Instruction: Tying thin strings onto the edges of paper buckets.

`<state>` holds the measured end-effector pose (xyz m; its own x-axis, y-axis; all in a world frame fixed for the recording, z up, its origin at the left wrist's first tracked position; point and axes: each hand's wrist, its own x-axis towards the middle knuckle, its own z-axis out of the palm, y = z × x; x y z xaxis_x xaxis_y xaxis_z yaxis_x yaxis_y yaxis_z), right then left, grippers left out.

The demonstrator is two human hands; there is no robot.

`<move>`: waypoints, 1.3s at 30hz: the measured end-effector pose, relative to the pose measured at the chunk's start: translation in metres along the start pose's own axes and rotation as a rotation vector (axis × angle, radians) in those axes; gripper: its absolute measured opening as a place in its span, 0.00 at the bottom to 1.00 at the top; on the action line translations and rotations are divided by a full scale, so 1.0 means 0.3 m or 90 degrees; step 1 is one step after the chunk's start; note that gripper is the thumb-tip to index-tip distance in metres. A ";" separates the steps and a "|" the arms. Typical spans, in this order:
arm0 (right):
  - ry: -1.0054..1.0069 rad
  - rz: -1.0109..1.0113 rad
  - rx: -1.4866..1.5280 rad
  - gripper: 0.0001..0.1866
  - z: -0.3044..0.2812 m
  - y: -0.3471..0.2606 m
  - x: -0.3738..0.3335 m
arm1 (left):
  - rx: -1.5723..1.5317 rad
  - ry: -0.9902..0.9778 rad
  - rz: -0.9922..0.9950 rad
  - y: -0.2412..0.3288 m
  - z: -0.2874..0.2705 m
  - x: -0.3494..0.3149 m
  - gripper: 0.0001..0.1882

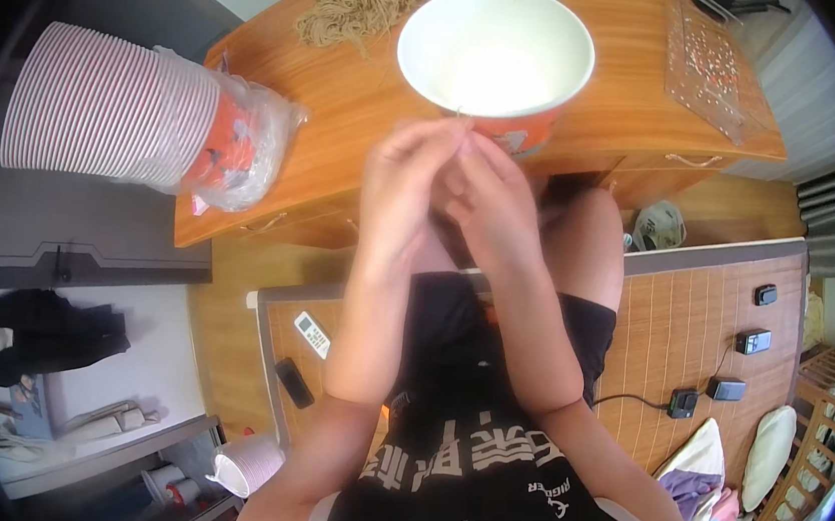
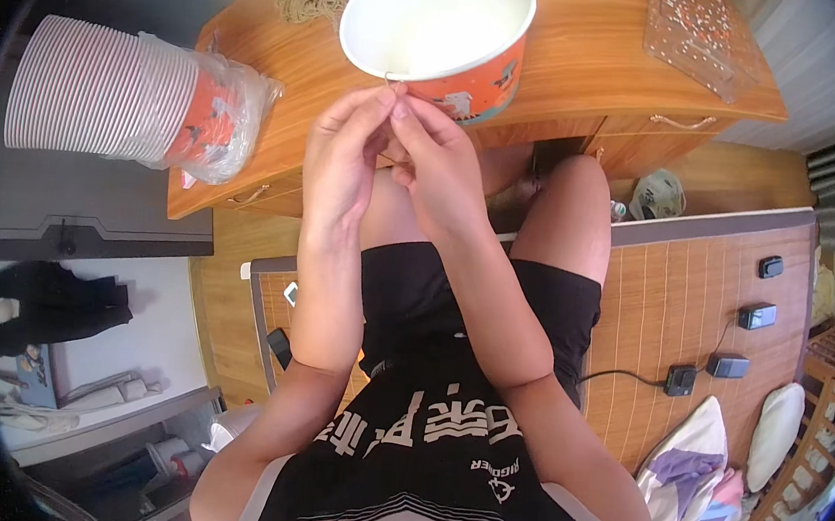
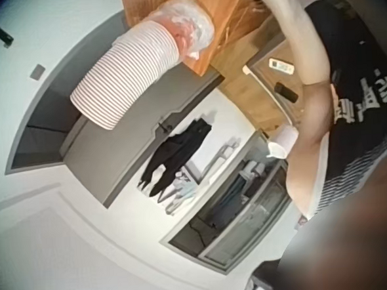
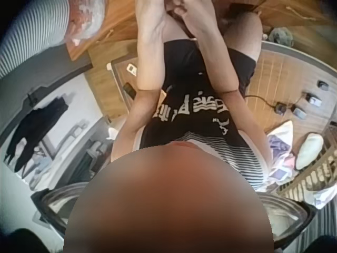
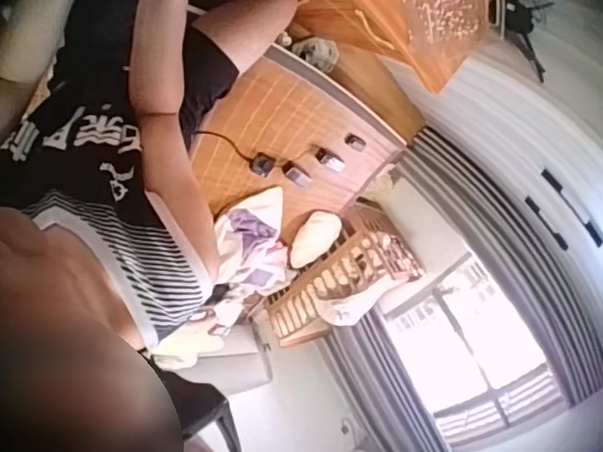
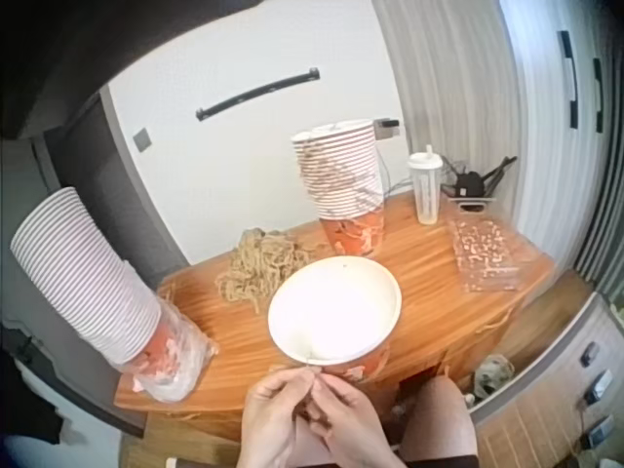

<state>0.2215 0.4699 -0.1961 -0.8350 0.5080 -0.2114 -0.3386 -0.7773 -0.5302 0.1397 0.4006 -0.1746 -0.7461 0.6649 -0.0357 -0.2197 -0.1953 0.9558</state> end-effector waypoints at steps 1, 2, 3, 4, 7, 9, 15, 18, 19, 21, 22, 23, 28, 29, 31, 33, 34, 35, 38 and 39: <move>-0.013 -0.023 -0.026 0.12 -0.010 -0.002 0.003 | -0.027 -0.009 -0.019 -0.006 0.005 -0.001 0.09; 0.018 -0.048 -0.057 0.10 -0.007 -0.006 -0.002 | -0.003 0.015 0.006 -0.015 0.013 -0.001 0.09; 0.013 -0.047 -0.060 0.10 -0.016 0.000 0.002 | -0.005 0.018 0.011 -0.025 0.013 0.003 0.09; -0.013 -0.073 -0.061 0.10 -0.021 0.010 0.005 | 0.011 0.020 0.027 -0.030 0.012 0.004 0.10; -0.052 -0.120 -0.062 0.09 -0.020 0.033 0.022 | 0.036 0.025 0.053 -0.030 0.006 0.012 0.11; -0.062 -0.140 -0.063 0.08 -0.014 0.041 0.021 | 0.044 0.026 0.058 -0.027 0.013 0.004 0.11; -0.077 -0.230 -0.180 0.07 -0.024 0.044 0.026 | -0.004 0.021 0.011 0.019 0.050 -0.018 0.10; -0.046 -0.325 -0.239 0.06 0.002 0.045 0.018 | 0.038 0.025 0.035 0.026 0.042 -0.024 0.10; -0.044 -0.326 -0.240 0.06 -0.002 0.044 0.019 | 0.080 0.049 0.068 0.040 0.045 -0.023 0.10; -0.067 -0.392 -0.355 0.05 -0.015 0.044 0.020 | 0.117 0.063 0.102 0.062 0.041 -0.026 0.13; -0.054 -0.411 -0.394 0.05 -0.017 0.041 0.020 | 0.118 0.062 0.100 0.063 0.037 -0.024 0.13; -0.052 -0.411 -0.393 0.05 -0.022 0.041 0.021 | 0.153 0.048 0.117 0.063 0.034 -0.019 0.12; 0.027 -0.518 -0.587 0.07 -0.039 0.056 0.038 | 0.291 0.083 0.175 0.052 0.059 -0.010 0.10; 0.031 -0.517 -0.587 0.07 -0.041 0.056 0.038 | 0.323 0.106 0.181 0.061 0.077 -0.012 0.09; 0.038 -0.536 -0.615 0.07 -0.043 0.055 0.035 | 0.356 0.129 0.185 0.056 0.098 -0.014 0.08; 0.032 -0.514 -0.601 0.07 -0.048 0.050 0.036 | 0.289 0.152 0.202 0.044 0.108 -0.005 0.07; 0.026 -0.495 -0.586 0.07 -0.049 0.046 0.035 | 0.288 0.152 0.201 0.040 0.105 -0.004 0.07; 0.026 -0.494 -0.587 0.07 -0.046 0.042 0.029 | 0.280 0.151 0.215 0.035 0.096 -0.003 0.07; -0.047 -0.319 -0.317 0.14 -0.033 0.029 0.002 | 0.219 0.137 0.205 0.014 0.074 0.002 0.07; -0.046 -0.319 -0.316 0.14 -0.031 0.028 -0.002 | 0.168 0.125 0.182 0.010 0.069 0.003 0.07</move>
<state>0.2233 0.4664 -0.2080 -0.6624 0.7213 0.2021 -0.4666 -0.1862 -0.8646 0.1514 0.4153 -0.1657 -0.8646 0.4564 0.2101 0.1613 -0.1439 0.9764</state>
